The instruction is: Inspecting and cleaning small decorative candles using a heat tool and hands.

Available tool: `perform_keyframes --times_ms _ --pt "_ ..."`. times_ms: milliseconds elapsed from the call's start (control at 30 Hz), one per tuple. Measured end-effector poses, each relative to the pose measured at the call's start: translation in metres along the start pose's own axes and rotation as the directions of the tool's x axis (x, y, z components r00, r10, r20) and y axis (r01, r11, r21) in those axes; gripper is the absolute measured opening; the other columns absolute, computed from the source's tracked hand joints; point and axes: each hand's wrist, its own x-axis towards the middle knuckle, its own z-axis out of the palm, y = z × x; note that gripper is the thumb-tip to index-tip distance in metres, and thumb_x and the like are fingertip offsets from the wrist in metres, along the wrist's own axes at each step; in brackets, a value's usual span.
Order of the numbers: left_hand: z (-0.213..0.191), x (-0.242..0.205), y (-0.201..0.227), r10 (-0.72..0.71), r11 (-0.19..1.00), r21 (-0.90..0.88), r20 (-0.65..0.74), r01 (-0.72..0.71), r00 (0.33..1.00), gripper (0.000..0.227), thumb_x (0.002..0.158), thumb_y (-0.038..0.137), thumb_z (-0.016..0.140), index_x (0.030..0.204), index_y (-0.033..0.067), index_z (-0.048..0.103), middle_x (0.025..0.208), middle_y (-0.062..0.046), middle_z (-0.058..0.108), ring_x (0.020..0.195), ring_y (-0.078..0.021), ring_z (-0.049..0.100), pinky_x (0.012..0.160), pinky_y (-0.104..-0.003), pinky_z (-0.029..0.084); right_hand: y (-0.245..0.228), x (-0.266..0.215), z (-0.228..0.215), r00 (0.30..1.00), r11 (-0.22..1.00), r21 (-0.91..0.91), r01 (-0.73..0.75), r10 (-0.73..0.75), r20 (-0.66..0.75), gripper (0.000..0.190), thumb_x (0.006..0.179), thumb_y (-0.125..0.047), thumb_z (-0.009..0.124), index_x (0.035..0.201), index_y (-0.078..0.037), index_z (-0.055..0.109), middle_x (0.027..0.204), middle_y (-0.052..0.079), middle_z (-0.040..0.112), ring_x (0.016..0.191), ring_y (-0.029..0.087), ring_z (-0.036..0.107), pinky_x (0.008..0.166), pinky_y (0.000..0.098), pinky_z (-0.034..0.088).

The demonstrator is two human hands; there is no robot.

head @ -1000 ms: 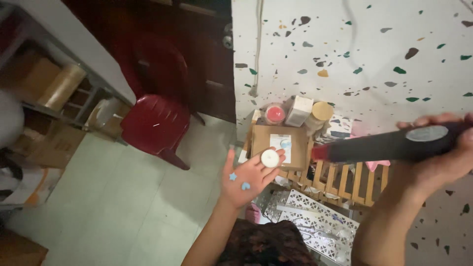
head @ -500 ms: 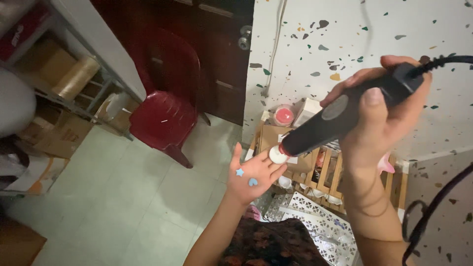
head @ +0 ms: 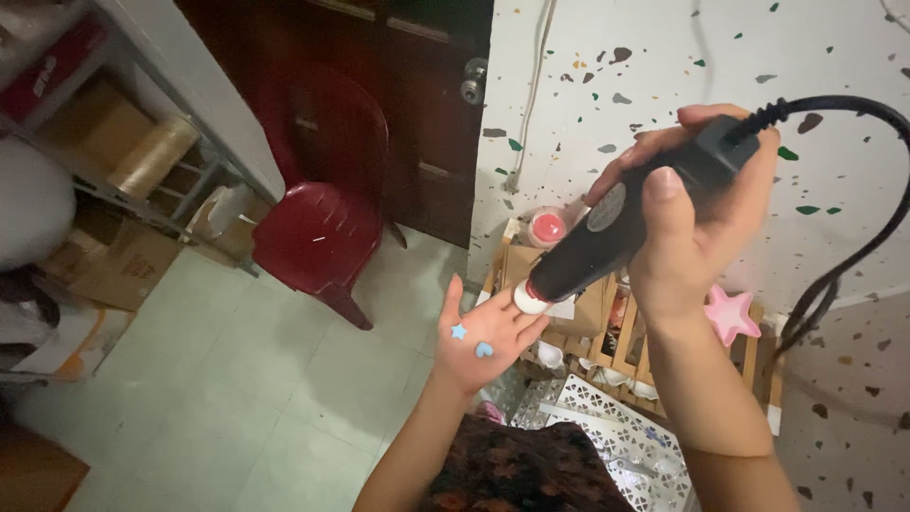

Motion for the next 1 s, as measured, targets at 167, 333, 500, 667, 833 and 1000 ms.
perform_keyframes --times_ms 167,333,500,667,833,1000 --pt "-0.002 0.000 0.001 0.006 1.000 0.001 0.035 -0.006 0.999 0.108 0.099 0.076 0.036 0.160 -0.0111 0.019 0.165 -0.024 0.029 0.157 -0.0327 0.024 0.131 -0.044 0.013 -0.008 0.004 0.009 1.000 0.997 -0.073 0.009 -0.009 0.004 0.040 0.115 -0.026 0.067 0.134 -0.004 0.041 0.100 0.015 0.064 0.077 0.024 0.069 0.072 0.0344 0.061" --pt "0.000 -0.002 0.002 0.001 0.998 -0.061 0.021 0.000 1.000 0.107 0.099 0.074 0.036 0.160 -0.0115 0.019 0.165 -0.024 0.030 0.156 -0.0324 0.025 0.131 -0.044 0.013 -0.007 0.002 0.011 1.000 0.997 -0.072 0.007 -0.005 0.028 0.039 0.117 -0.025 0.068 0.136 -0.003 0.041 0.099 0.014 0.061 0.078 0.022 0.066 0.075 0.0338 0.062" --pt "0.000 -0.003 0.003 -0.002 0.998 -0.058 0.032 0.004 0.999 0.107 0.099 0.073 0.038 0.159 -0.0131 0.018 0.165 -0.025 0.029 0.156 -0.0334 0.025 0.131 -0.045 0.013 -0.003 0.006 0.015 0.998 0.993 -0.110 0.034 -0.029 0.050 0.036 0.115 -0.023 0.066 0.134 -0.004 0.041 0.097 0.014 0.065 0.078 0.021 0.068 0.074 0.0310 0.058" --pt "0.000 -0.005 0.006 -0.004 0.999 -0.051 0.010 0.005 1.000 0.107 0.099 0.073 0.039 0.159 -0.0129 0.017 0.165 -0.025 0.029 0.157 -0.0333 0.024 0.131 -0.045 0.013 -0.007 0.009 0.020 0.998 0.992 -0.124 0.027 -0.020 0.057 0.036 0.114 -0.022 0.065 0.134 -0.004 0.042 0.097 0.015 0.065 0.076 0.021 0.069 0.073 0.0302 0.057" --pt "0.000 -0.005 0.008 -0.001 0.998 -0.063 0.009 0.001 1.000 0.107 0.099 0.073 0.039 0.160 -0.0129 0.016 0.165 -0.025 0.029 0.157 -0.0329 0.023 0.131 -0.044 0.012 -0.012 0.011 0.025 0.998 0.991 -0.129 0.023 -0.015 0.059 0.035 0.112 -0.020 0.064 0.134 -0.004 0.041 0.097 0.014 0.065 0.077 0.021 0.069 0.073 0.0301 0.058" --pt "0.002 -0.005 0.008 0.003 0.999 -0.041 0.049 -0.001 0.999 0.107 0.099 0.073 0.037 0.160 -0.0123 0.016 0.165 -0.025 0.029 0.157 -0.0331 0.023 0.131 -0.044 0.012 -0.011 0.009 0.026 0.997 0.995 -0.099 0.014 -0.006 0.075 0.034 0.113 -0.016 0.064 0.135 -0.003 0.041 0.101 0.016 0.065 0.079 0.021 0.069 0.075 0.0317 0.059"
